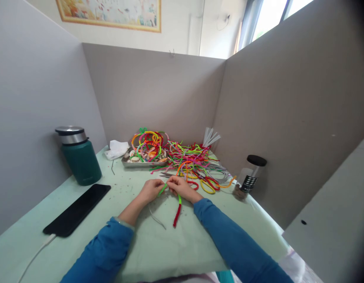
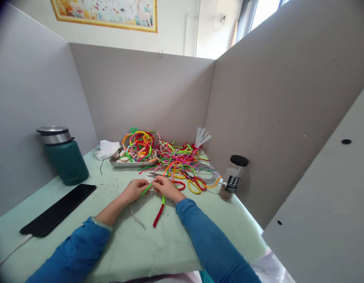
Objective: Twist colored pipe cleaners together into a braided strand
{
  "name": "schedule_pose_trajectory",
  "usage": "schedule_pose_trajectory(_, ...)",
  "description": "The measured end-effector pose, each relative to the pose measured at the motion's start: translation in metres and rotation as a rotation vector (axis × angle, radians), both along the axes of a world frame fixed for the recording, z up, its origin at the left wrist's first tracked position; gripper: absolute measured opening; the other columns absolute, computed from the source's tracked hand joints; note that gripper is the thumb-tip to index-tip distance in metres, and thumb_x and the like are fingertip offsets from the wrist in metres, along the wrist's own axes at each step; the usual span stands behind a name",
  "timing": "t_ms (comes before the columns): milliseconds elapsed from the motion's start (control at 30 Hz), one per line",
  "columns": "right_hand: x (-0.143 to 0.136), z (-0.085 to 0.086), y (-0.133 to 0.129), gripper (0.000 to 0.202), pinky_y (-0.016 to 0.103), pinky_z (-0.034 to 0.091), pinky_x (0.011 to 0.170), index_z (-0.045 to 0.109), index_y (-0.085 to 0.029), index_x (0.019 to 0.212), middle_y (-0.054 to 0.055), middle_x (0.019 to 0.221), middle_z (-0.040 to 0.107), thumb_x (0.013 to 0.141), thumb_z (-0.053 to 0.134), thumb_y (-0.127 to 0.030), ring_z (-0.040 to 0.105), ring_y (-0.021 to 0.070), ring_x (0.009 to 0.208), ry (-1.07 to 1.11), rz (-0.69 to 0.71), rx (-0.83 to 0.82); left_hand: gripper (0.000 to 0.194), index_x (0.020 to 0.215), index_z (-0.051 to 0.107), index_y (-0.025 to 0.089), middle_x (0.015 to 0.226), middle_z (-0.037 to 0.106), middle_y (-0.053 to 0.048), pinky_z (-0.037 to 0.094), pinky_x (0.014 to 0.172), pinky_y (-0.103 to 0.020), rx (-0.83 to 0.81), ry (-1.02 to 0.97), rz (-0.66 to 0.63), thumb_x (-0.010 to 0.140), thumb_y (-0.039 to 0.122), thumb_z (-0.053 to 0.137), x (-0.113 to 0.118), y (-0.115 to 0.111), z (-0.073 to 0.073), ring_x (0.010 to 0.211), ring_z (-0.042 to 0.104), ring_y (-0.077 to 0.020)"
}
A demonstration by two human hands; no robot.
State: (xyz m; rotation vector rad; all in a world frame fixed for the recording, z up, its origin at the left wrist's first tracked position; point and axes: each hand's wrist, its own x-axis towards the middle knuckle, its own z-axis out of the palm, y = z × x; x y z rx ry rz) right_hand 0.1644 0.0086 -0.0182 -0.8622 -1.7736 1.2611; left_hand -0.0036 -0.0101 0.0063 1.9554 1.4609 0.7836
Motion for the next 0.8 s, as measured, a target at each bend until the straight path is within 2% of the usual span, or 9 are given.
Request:
schedule_pose_trajectory(200, 0.0000, 0.0001, 0.0000, 0.016, 0.016, 0.031, 0.038, 0.052, -0.016, 0.079, -0.005, 0.055, 0.050, 0.080, 0.051, -0.032, 0.041, 0.0055, 0.042, -0.004, 0.002, 0.003, 0.046, 0.068, 0.063, 0.014, 0.052, 0.054, 0.002, 0.027, 0.040, -0.020, -0.063, -0.012, -0.013, 0.072, 0.056, 0.043, -0.0024, 0.0024, -0.0048, 0.037, 0.037, -0.0070)
schedule_pose_trajectory(433, -0.0002, -0.0004, 0.0003, 0.016, 0.016, 0.030, 0.038, 0.052, -0.016, 0.078, -0.004, 0.055, 0.049, 0.080, 0.050, -0.032, 0.040, 0.0055, 0.041, -0.008, -0.003, -0.002, 0.047, 0.061, 0.060, 0.014, 0.042, 0.046, 0.003, 0.026, 0.041, -0.019, -0.064, -0.037, -0.005, 0.070, 0.059, 0.046, -0.0025, -0.0001, -0.0026, 0.038, 0.036, -0.0075)
schedule_pose_trajectory(800, -0.0004, 0.0010, -0.0007, 0.016, 0.016, 0.031, 0.039, 0.052, -0.016, 0.078, -0.004, 0.055, 0.049, 0.080, 0.051, -0.032, 0.041, 0.0057, 0.043, -0.001, -0.001, 0.003, 0.051, 0.062, 0.060, 0.014, 0.043, 0.045, 0.004, 0.024, 0.038, -0.020, -0.088, -0.038, 0.007, 0.069, 0.062, 0.045, -0.0026, 0.0012, -0.0055, 0.034, 0.034, -0.0067)
